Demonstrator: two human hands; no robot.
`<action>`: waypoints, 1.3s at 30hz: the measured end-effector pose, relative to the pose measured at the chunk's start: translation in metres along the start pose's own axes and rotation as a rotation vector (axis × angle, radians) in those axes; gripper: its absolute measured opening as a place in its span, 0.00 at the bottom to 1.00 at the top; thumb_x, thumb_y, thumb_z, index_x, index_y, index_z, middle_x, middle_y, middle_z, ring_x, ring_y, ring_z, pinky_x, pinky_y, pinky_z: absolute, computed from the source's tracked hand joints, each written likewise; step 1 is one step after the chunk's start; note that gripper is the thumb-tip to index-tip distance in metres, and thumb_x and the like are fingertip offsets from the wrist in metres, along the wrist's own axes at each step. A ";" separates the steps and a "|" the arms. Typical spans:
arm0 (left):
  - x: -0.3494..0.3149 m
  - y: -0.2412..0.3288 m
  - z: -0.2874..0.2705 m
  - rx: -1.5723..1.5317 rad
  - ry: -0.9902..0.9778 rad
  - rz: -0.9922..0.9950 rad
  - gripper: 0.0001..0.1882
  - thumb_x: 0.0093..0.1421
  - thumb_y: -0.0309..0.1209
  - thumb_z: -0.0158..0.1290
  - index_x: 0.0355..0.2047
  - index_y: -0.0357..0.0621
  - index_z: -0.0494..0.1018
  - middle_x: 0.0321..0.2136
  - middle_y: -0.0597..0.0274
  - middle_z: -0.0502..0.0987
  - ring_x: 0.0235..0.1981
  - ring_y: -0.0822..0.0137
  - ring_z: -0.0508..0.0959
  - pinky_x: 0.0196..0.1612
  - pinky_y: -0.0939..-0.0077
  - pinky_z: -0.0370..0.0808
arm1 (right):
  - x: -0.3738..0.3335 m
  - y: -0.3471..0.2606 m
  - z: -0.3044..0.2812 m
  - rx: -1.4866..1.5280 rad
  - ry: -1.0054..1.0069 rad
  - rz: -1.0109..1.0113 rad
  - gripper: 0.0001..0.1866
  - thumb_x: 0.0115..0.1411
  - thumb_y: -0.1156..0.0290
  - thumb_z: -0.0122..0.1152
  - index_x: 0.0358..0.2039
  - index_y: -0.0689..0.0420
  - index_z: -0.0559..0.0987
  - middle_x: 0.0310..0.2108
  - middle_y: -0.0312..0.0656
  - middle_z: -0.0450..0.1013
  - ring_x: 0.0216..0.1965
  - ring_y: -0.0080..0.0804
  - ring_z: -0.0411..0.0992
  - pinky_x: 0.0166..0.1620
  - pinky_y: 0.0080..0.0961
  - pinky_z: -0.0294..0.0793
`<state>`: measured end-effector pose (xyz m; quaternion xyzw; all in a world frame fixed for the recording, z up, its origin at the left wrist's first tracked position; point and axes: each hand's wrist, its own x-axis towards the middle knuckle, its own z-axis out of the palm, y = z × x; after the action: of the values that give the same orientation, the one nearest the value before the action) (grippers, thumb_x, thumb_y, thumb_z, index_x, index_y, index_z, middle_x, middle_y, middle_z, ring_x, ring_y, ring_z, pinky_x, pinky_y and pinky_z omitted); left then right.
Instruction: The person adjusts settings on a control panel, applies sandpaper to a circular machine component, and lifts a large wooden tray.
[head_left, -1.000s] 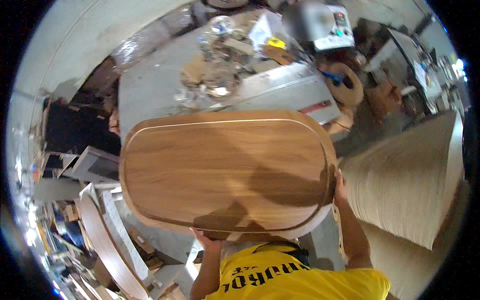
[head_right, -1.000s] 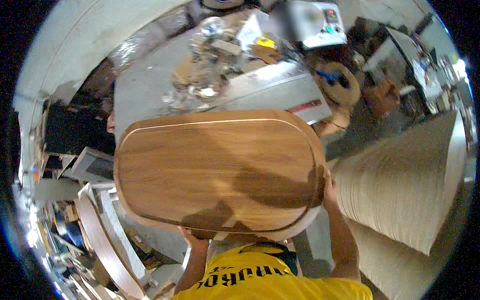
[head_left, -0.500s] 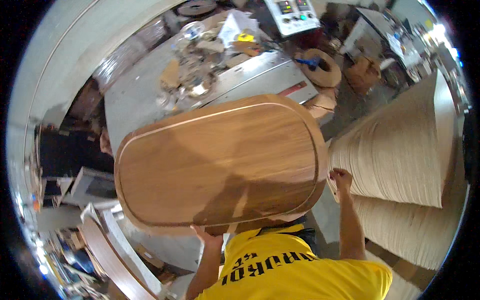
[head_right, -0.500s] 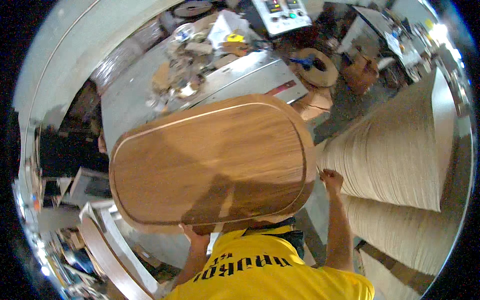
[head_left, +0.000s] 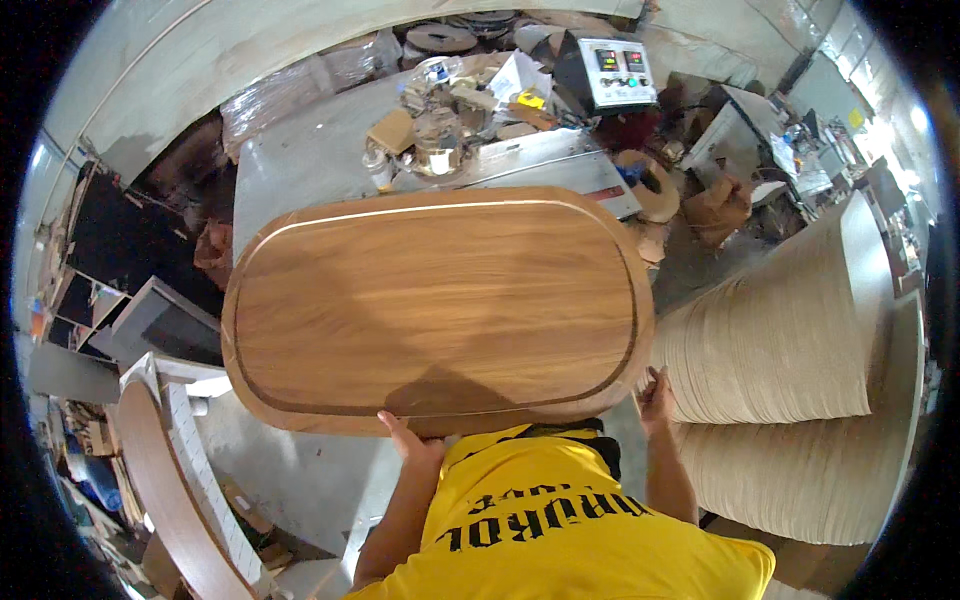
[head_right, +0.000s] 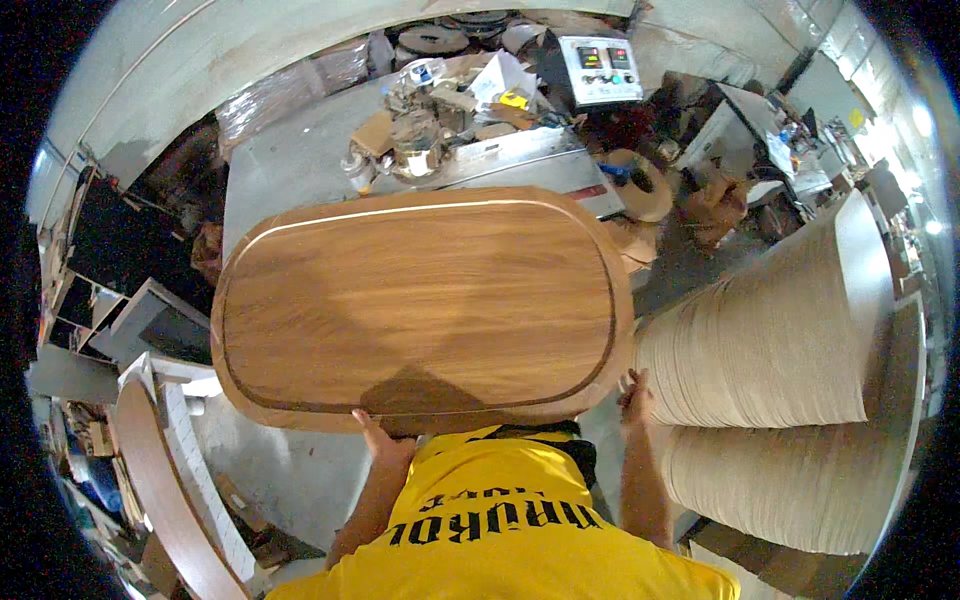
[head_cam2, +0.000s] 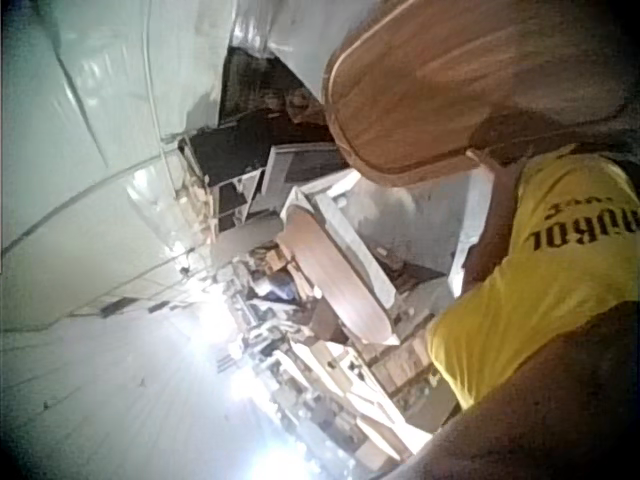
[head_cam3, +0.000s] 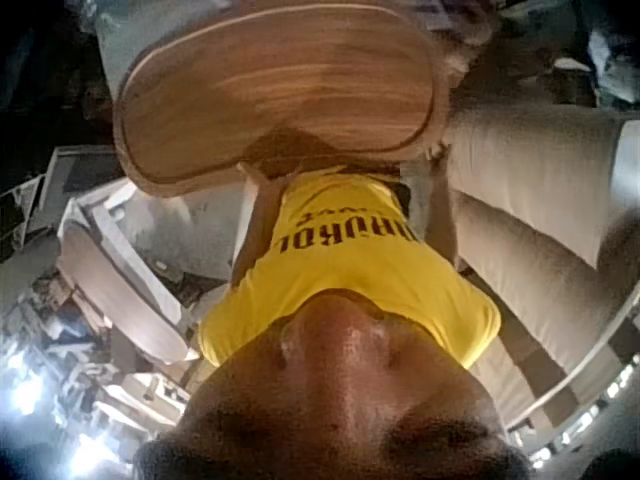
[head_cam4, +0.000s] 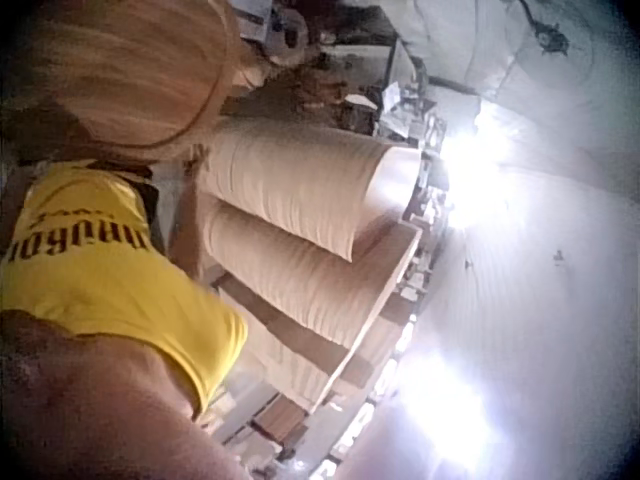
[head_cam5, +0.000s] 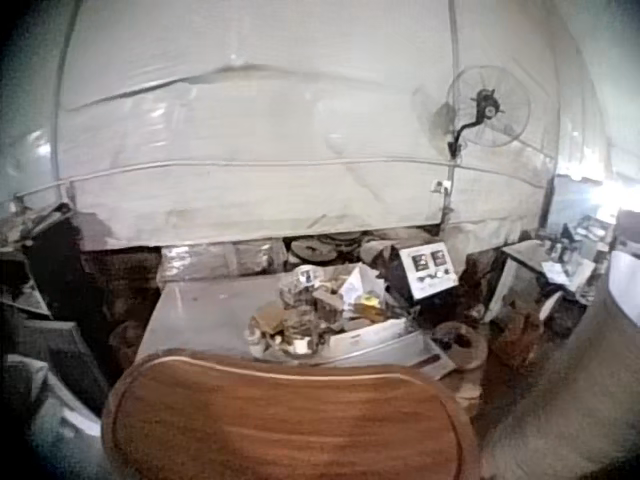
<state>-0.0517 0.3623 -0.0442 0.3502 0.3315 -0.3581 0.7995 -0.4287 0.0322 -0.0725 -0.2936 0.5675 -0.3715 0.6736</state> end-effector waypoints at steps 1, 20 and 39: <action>-0.009 -0.013 0.026 0.016 -0.026 -0.025 0.46 0.62 0.71 0.38 0.69 0.53 0.55 0.69 0.56 0.56 0.68 0.49 0.57 0.68 0.44 0.55 | 0.021 0.009 -0.029 0.094 -0.110 -0.010 0.32 0.64 0.37 0.52 0.54 0.52 0.74 0.26 0.30 0.69 0.30 0.23 0.69 0.35 0.22 0.67; -0.020 0.029 0.000 0.139 -0.077 0.145 0.41 0.64 0.66 0.43 0.67 0.52 0.58 0.66 0.59 0.60 0.67 0.55 0.59 0.66 0.50 0.62 | -0.100 0.014 0.123 0.275 0.049 0.305 0.27 0.64 0.61 0.63 0.59 0.58 0.68 0.60 0.44 0.65 0.58 0.42 0.65 0.60 0.43 0.67; 0.028 0.189 -0.078 0.256 0.284 0.461 0.27 0.61 0.38 0.62 0.57 0.40 0.68 0.54 0.57 0.72 0.55 0.57 0.72 0.56 0.50 0.73 | -0.045 0.005 0.069 0.358 0.079 0.138 0.24 0.66 0.57 0.60 0.57 0.55 0.73 0.55 0.41 0.70 0.57 0.41 0.67 0.59 0.42 0.65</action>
<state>0.0936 0.5091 -0.0467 0.5607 0.3041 -0.1534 0.7547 -0.3641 0.0709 -0.0398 -0.1147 0.5373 -0.4305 0.7161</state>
